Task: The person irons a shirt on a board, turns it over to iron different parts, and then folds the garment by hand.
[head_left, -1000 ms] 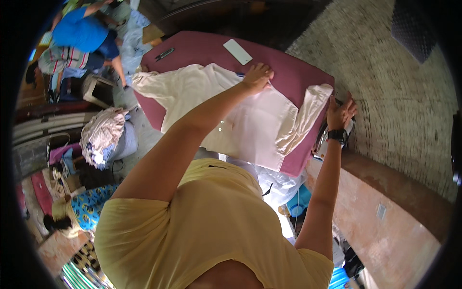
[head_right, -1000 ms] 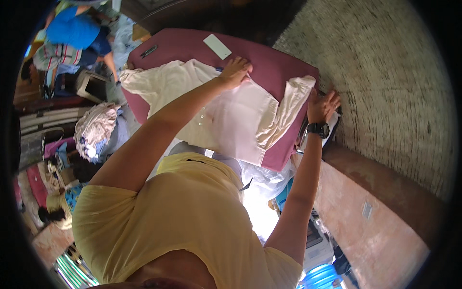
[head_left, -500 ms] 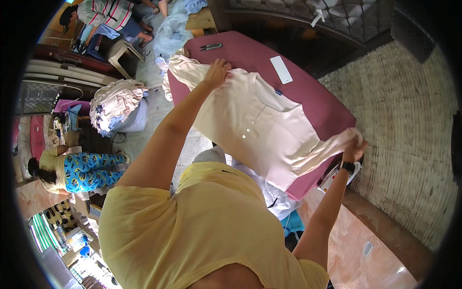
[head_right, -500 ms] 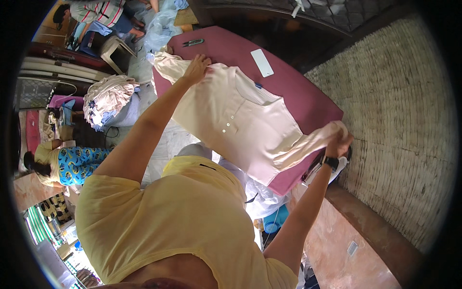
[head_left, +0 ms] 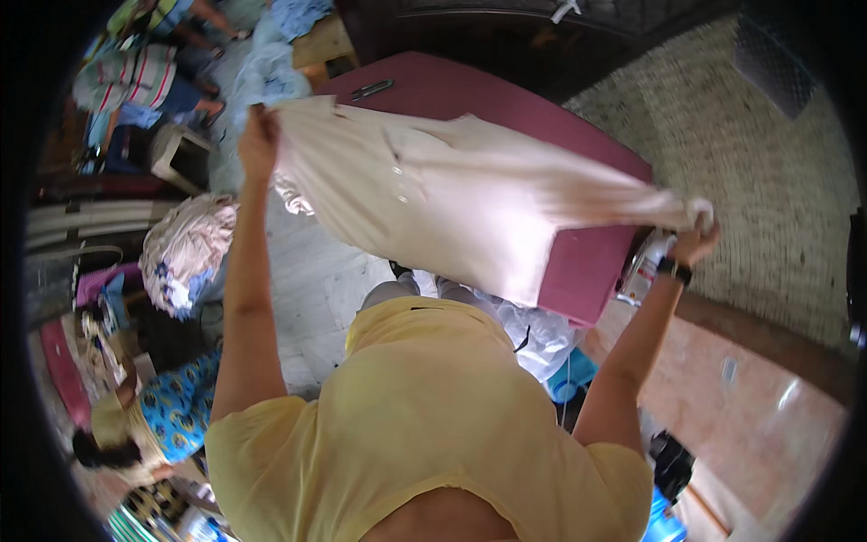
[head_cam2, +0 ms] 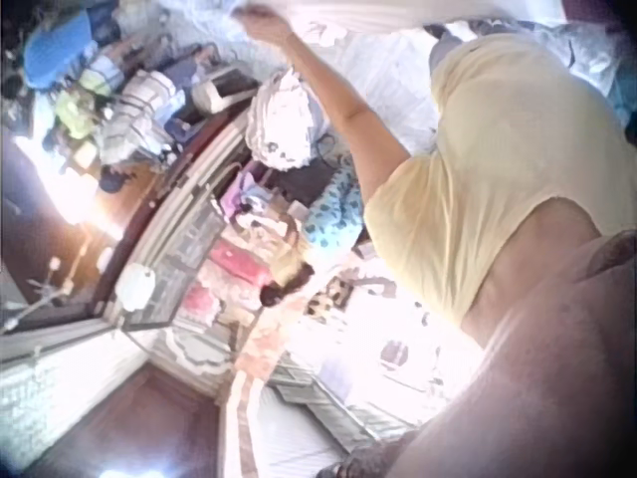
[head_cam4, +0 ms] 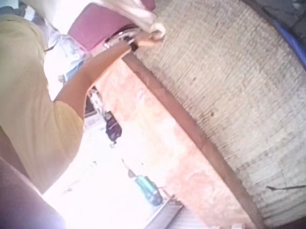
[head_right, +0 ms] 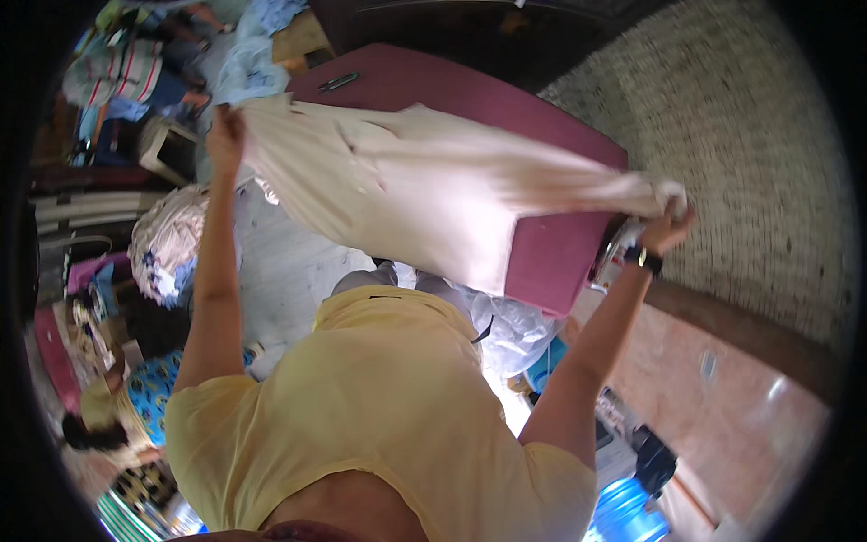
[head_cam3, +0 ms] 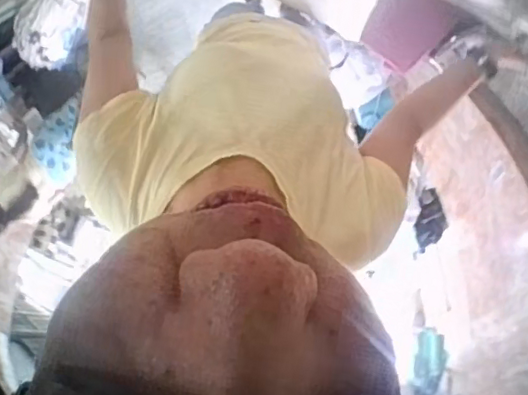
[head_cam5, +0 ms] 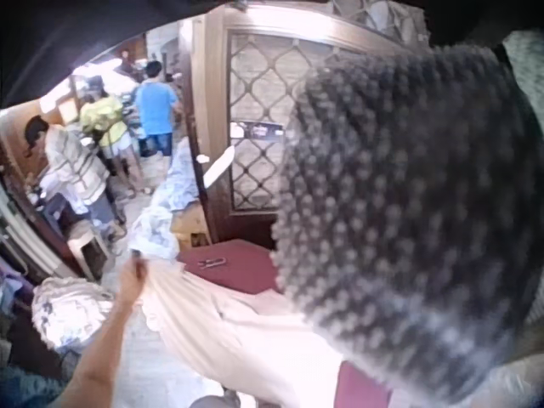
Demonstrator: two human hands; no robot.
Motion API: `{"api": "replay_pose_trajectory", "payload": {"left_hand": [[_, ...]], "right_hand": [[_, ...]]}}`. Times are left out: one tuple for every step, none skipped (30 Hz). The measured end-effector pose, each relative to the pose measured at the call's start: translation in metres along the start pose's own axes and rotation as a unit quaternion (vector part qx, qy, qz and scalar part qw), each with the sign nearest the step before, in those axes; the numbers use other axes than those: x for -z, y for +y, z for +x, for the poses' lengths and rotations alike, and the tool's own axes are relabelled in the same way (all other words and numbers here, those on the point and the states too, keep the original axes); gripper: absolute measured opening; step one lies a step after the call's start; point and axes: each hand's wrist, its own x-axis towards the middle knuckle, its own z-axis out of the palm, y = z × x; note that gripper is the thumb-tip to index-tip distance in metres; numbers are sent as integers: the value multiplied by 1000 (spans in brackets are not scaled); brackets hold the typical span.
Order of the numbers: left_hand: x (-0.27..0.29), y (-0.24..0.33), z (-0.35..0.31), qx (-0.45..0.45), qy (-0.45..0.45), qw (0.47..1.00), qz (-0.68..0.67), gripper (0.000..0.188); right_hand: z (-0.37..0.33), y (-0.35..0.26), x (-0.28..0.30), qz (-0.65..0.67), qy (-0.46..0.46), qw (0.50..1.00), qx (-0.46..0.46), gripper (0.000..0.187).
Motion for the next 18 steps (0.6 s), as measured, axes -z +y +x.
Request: {"api": "replay_pose_trajectory", "payload": {"left_hand": [[10, -10, 22, -49, 32, 998, 29, 26], [7, -17, 48, -100, 69, 992, 42, 25], [10, -32, 72, -101, 54, 992, 61, 25], [10, -46, 95, -101, 40, 991, 82, 26], [13, -60, 113, -75, 16, 992, 105, 28], [7, -70, 129, -48, -9, 991, 125, 31], [0, -82, 139, 26, -76, 984, 158, 38], [-15, -74, 135, -4, -45, 978, 205, 40], [-40, -54, 127, -32, -12, 970, 242, 42], [-62, -33, 115, -58, 23, 958, 281, 44], [-81, -16, 95, -43, -27, 966, 254, 49], [-98, -18, 60, -182, 57, 955, 228, 48], [-113, 26, 9, -202, -1, 977, 74, 40], [-116, 68, -40, -207, -61, 974, -73, 32], [-92, 122, -82, -184, -248, 921, -239, 29], [-87, 154, -130, -169, -279, 914, -242, 32], [-80, 181, -164, -162, -349, 900, -205, 37], [-76, 209, -187, -108, -376, 899, -197, 41]], "right_hand": [[-11, -24, -31, -2, 3, 998, -64, 41], [7, -7, -37, 34, -41, 997, -55, 49], [6, -5, -60, 22, -63, 992, -106, 54], [4, -4, -82, 8, -86, 984, -157, 59], [0, -3, -109, -4, -116, 971, -208, 63], [-7, 5, -129, 26, -133, 963, -231, 63], [-12, 19, -145, -58, -140, 963, -221, 56], [-14, 40, -150, -148, -141, 957, -208, 49], [-7, 71, -142, -202, -153, 946, -202, 50], [1, 97, -131, -255, -168, 931, -197, 51], [-7, 110, -132, -209, -152, 938, -231, 52], [-23, 116, -145, -154, -143, 942, -263, 53], [-34, 123, -143, -111, -121, 941, -296, 54], [-45, 121, -146, -114, -117, 941, -295, 53], [-55, 115, -150, -117, -115, 941, -295, 52], [-60, 102, -156, -118, -117, 942, -292, 52], [-58, 97, -154, -113, -125, 942, -290, 43], [-47, 98, -148, -124, -147, 941, -280, 39]]}}
